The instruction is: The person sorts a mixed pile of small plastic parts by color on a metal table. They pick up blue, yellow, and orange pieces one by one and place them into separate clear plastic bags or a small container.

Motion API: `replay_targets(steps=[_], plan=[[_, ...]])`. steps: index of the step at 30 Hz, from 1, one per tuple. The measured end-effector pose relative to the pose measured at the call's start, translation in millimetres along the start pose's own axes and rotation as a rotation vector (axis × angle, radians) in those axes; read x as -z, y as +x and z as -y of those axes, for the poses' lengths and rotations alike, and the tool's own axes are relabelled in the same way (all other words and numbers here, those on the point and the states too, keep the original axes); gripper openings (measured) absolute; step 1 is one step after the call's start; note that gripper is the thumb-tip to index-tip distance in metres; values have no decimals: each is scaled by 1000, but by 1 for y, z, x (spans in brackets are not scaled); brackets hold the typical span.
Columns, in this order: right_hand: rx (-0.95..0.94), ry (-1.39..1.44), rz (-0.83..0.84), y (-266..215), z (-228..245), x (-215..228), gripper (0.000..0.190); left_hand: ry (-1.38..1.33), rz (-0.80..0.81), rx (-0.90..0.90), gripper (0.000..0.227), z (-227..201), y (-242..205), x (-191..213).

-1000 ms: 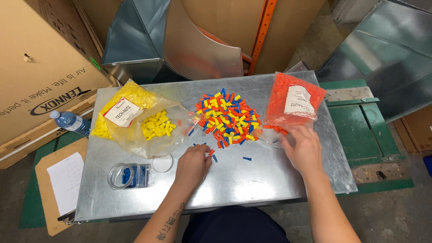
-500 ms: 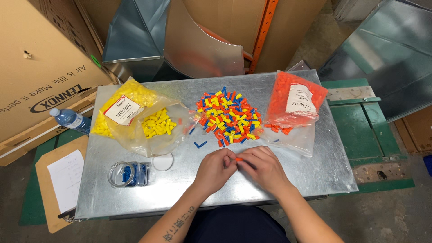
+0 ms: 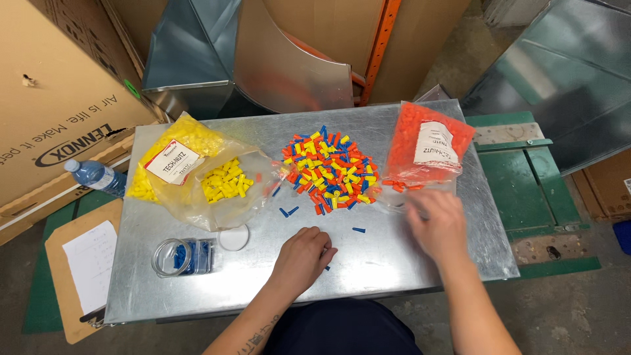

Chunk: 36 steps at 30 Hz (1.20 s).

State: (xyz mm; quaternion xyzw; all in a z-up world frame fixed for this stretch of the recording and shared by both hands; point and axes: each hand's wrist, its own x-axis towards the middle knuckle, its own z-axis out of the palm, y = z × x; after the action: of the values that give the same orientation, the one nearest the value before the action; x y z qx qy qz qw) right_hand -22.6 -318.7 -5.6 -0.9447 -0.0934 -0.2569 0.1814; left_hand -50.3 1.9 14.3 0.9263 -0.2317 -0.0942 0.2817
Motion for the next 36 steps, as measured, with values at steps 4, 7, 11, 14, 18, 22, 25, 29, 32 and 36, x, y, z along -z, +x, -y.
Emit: replay_targets(steps=[4, 7, 11, 14, 18, 22, 25, 29, 32, 36], plan=[[164, 247, 71, -5, 63, 0, 11, -51, -73, -50, 28, 12, -14, -13], [108, 265, 242, -18, 71, -16, 22, 14, 15, -203, 45, 23, -25, -21], [76, 189, 317, -22, 66, -27, 20, 49, 50, -127, 28, 32, -36, -23], [64, 169, 349, -21, 64, -28, 18, 83, -8, -88, 24, 33, -43, -17], [74, 156, 353, -20, 65, -27, 16, 72, -13, -32, 36, 38, -58, 1], [85, 200, 329, -19, 77, -23, 15, 79, -31, 35, 15, 52, -66, -7], [120, 228, 316, -17, 88, -23, 16, 65, -100, 43, 10, 50, -67, -12], [146, 245, 281, -14, 98, -30, 11, 29, -158, 149, 15, 29, -59, 5], [145, 250, 287, -11, 113, -34, 8, 30, -186, 271, 26, 27, -47, 5], [196, 289, 297, -6, 129, -35, 6, 113, -300, 313, 13, 40, -28, -13]])
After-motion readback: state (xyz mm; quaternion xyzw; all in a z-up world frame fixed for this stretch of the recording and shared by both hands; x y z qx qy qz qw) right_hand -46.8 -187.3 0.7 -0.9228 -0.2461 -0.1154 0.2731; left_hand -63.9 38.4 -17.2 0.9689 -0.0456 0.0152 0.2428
